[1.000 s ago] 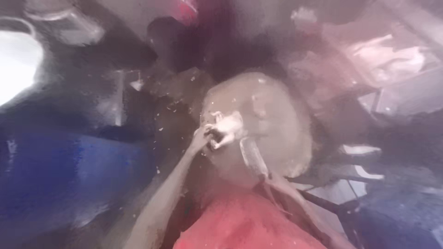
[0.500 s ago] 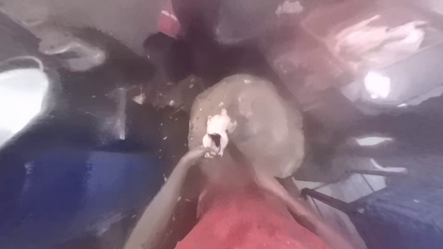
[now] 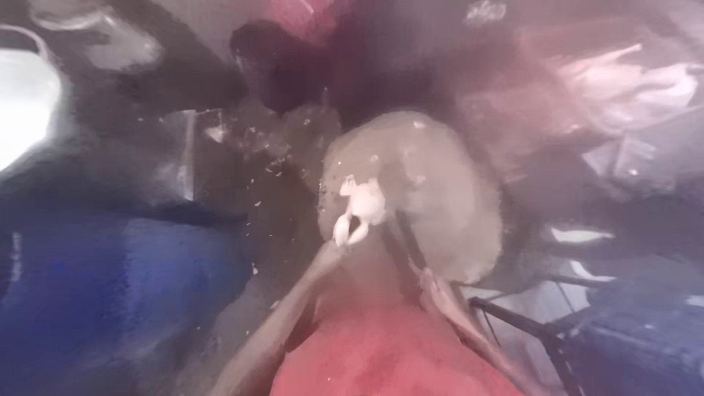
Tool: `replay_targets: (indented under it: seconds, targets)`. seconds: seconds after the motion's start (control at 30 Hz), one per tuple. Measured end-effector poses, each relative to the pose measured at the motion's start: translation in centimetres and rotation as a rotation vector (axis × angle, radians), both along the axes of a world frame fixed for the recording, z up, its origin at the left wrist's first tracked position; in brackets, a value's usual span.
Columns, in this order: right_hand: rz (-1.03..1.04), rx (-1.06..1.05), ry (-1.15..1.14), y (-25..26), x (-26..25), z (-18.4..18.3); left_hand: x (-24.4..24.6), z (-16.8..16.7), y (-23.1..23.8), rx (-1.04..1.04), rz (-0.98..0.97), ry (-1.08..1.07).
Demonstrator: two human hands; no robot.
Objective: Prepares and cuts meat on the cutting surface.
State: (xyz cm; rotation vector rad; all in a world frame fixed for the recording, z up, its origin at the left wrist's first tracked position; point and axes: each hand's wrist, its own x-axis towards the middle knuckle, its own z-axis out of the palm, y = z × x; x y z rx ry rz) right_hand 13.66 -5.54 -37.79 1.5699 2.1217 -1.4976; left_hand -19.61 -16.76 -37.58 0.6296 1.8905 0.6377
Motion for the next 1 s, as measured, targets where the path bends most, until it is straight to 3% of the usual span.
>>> replay_targets:
  seconds: [0.07, 0.13, 0.23, 0.3, 0.4, 0.5, 0.57, 0.67, 0.77, 0.87, 1.0]
  targets:
    - [0.111, -0.027, -0.005, -0.3, -3.9, 3.5, -0.9, -2.3, -0.9, -0.059, -0.089, 0.103]
    - [0.270, -0.057, 0.040, -0.6, -8.5, 7.8, -0.8, -3.1, -1.8, -0.004, -0.072, 0.042]
    - [0.435, -0.020, 0.152, -0.6, -12.9, 8.2, -1.0, -3.7, -3.2, 0.141, -0.050, -0.021]
    - [0.450, -0.040, 0.022, 1.2, -11.6, 5.0, -1.3, -3.7, -3.4, 0.055, -0.029, -0.049]
    - [0.499, -0.023, -0.215, 4.3, -4.4, 2.1, -2.2, -3.9, -3.8, -0.015, -0.019, -0.128]
    - [0.357, -0.168, -0.271, 4.0, 0.3, 2.9, -2.3, -2.9, -4.3, 0.174, 0.173, -0.390]
    - [0.316, -0.152, -0.228, 3.1, 1.6, 2.4, -2.9, 0.3, -3.4, 0.252, 0.236, -0.451]
    - [0.146, -0.204, -0.100, 0.5, 1.8, 1.3, -3.6, 5.8, -2.3, 0.298, 0.176, -0.210]
    - [-0.146, -0.211, 0.059, -1.7, -1.3, 2.7, -4.1, 8.9, -0.6, 0.143, -0.153, 0.385]
    - [-0.198, -0.045, 0.277, -0.3, -5.8, 5.8, -3.8, 6.3, 1.8, -0.068, -0.394, 0.672]
    - [-0.196, 0.053, 0.871, 2.7, -11.7, 13.4, -3.5, 1.6, 3.8, -0.368, -0.543, 0.599]
